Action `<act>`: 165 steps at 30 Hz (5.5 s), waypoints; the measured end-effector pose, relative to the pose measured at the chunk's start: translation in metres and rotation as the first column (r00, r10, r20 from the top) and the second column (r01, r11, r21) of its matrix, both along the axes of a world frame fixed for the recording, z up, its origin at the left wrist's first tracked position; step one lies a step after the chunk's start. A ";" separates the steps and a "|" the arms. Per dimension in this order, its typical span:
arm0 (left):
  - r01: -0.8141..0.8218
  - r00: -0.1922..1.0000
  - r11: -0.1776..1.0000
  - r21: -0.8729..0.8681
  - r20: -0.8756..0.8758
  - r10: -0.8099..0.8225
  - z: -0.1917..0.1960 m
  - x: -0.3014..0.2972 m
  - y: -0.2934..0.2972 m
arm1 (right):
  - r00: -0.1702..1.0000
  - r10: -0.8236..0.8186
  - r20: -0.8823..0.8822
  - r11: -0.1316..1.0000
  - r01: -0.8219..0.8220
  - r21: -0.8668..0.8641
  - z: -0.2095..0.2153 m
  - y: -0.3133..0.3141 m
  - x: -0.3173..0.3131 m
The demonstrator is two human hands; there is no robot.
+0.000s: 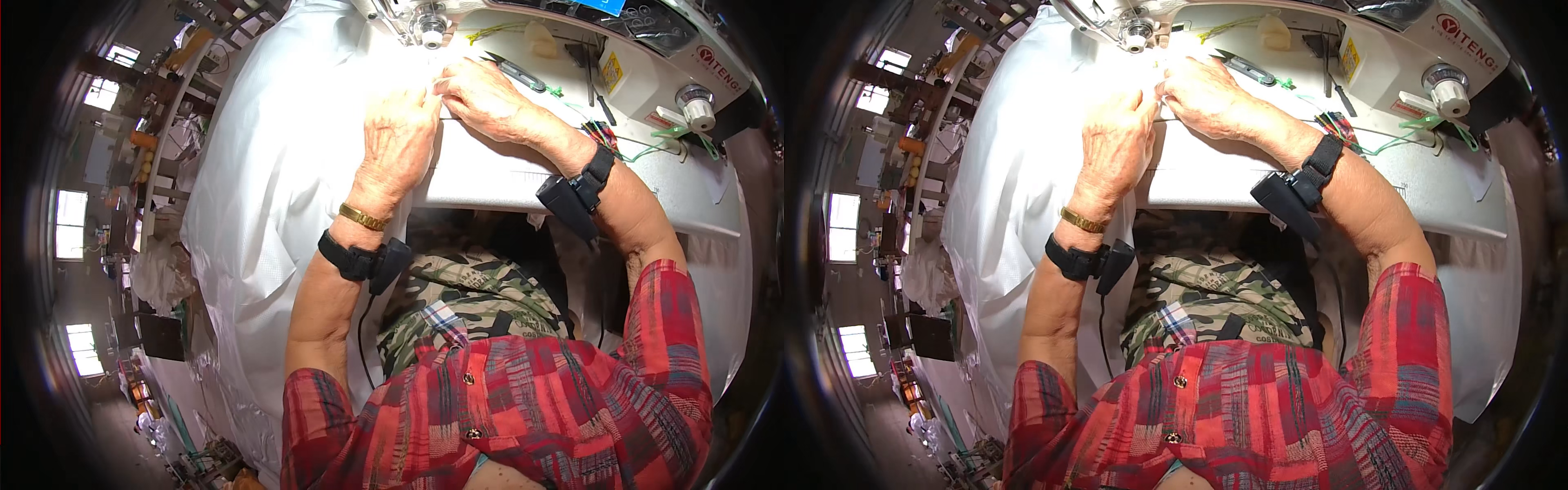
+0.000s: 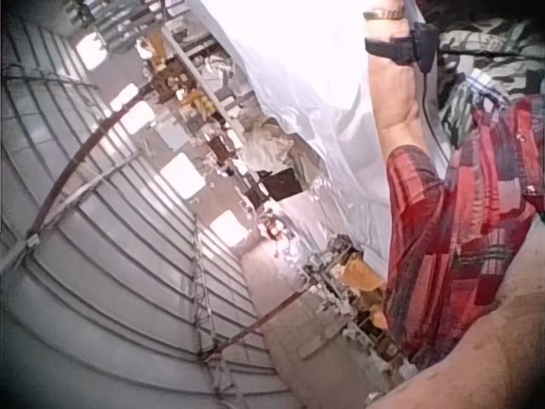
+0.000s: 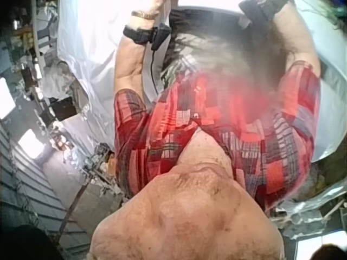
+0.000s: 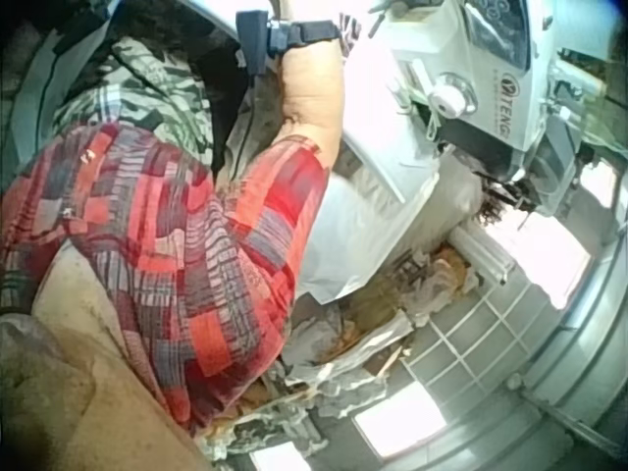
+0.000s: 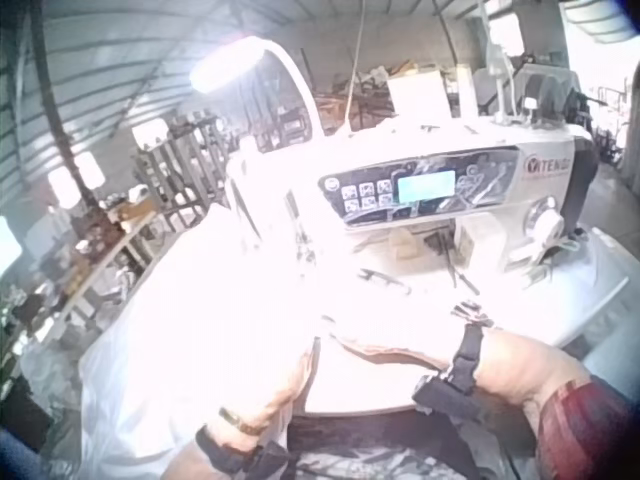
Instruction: Sewing together large sheets of white woven plastic material using an industrial sewing machine.
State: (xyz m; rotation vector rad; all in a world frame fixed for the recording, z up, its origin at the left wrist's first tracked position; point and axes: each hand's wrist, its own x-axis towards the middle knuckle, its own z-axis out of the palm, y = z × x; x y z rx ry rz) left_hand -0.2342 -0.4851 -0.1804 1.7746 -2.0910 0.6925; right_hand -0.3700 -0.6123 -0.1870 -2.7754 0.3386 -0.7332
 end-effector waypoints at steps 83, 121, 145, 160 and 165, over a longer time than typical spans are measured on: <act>0.162 0.924 0.986 0.051 -0.359 -0.133 -0.021 0.033 0.001 | 0.989 -0.058 -0.135 0.994 0.045 -0.102 -0.002 0.012 -0.005; 0.051 0.999 0.998 0.038 -0.018 -0.051 0.005 0.031 0.019 | 0.990 -0.078 -0.116 0.997 0.077 -0.014 -0.004 0.004 0.002; 0.111 0.909 0.989 0.102 -0.412 -0.060 -0.007 0.024 0.004 | 0.993 -0.093 -0.072 0.991 0.085 -0.107 -0.002 0.014 0.001; 0.095 0.871 0.995 0.029 -0.486 -0.069 -0.011 0.032 -0.026 | 0.966 -0.236 0.108 0.902 0.176 0.393 0.001 -0.001 0.006; 0.097 0.881 0.995 0.024 -0.467 -0.074 -0.009 0.031 -0.027 | 0.878 -0.317 0.359 0.813 0.056 0.580 -0.002 -0.010 0.016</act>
